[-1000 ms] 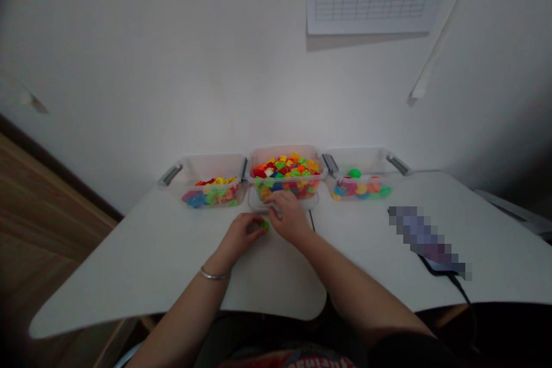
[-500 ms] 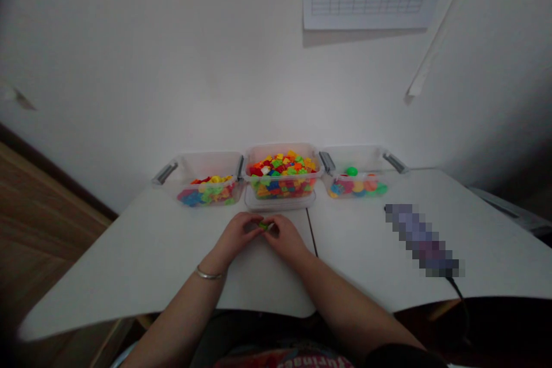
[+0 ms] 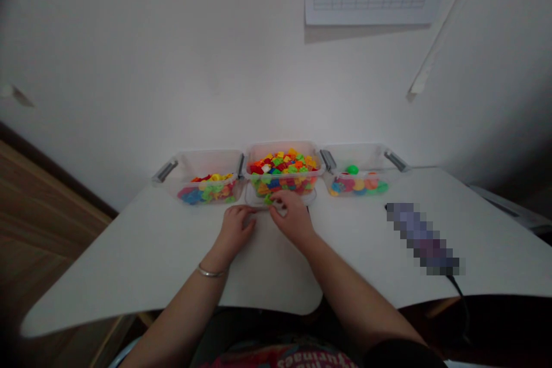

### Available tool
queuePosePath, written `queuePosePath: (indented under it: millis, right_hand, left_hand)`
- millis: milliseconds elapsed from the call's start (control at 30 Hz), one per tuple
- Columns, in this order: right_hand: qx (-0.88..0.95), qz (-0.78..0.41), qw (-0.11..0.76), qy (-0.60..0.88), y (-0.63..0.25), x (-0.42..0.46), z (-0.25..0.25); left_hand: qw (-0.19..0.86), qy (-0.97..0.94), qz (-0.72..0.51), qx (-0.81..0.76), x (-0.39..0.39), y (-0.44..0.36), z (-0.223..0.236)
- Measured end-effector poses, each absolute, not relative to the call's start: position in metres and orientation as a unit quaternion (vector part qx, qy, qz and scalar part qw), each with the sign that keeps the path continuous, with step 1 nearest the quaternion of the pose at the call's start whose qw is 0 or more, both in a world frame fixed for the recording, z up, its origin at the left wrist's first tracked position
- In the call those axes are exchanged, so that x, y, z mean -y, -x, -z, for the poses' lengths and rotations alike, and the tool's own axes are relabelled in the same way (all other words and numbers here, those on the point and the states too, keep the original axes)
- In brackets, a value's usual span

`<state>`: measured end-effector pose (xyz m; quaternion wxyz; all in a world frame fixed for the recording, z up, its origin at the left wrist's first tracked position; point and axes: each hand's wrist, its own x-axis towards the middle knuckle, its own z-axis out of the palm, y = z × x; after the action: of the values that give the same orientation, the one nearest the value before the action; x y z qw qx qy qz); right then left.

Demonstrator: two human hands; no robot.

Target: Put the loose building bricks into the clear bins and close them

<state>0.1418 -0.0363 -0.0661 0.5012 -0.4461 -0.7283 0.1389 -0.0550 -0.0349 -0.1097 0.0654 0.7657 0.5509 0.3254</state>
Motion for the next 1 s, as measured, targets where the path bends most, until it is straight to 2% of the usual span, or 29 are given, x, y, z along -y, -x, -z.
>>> queuePosePath:
  millis: [100, 267, 767, 867, 1000]
  right_hand:
    - [0.728, -0.077, 0.500, 0.463, -0.147, 0.013, 0.027]
    - [0.731, -0.049, 0.427, 0.529, -0.140, -0.035, -0.011]
    - [0.786, 0.008, 0.289, 0.547, -0.120, -0.065, -0.012]
    - [0.784, -0.024, 0.329, 0.526, -0.121, -0.063, -0.012]
    - [0.706, -0.164, 0.496, 0.478, -0.131, -0.058, -0.013]
  left_hand:
    - [0.054, -0.759, -0.296, -0.578, 0.035, 0.055, 0.113]
    - [0.068, -0.767, -0.258, -0.584, 0.036, 0.056, 0.115]
    - [0.061, -0.765, -0.265, -0.583, 0.034, 0.059, 0.123]
    - [0.067, -0.765, -0.262, -0.585, 0.034, 0.059, 0.123]
    - [0.067, -0.755, -0.273, -0.593, 0.033, 0.058, 0.123]
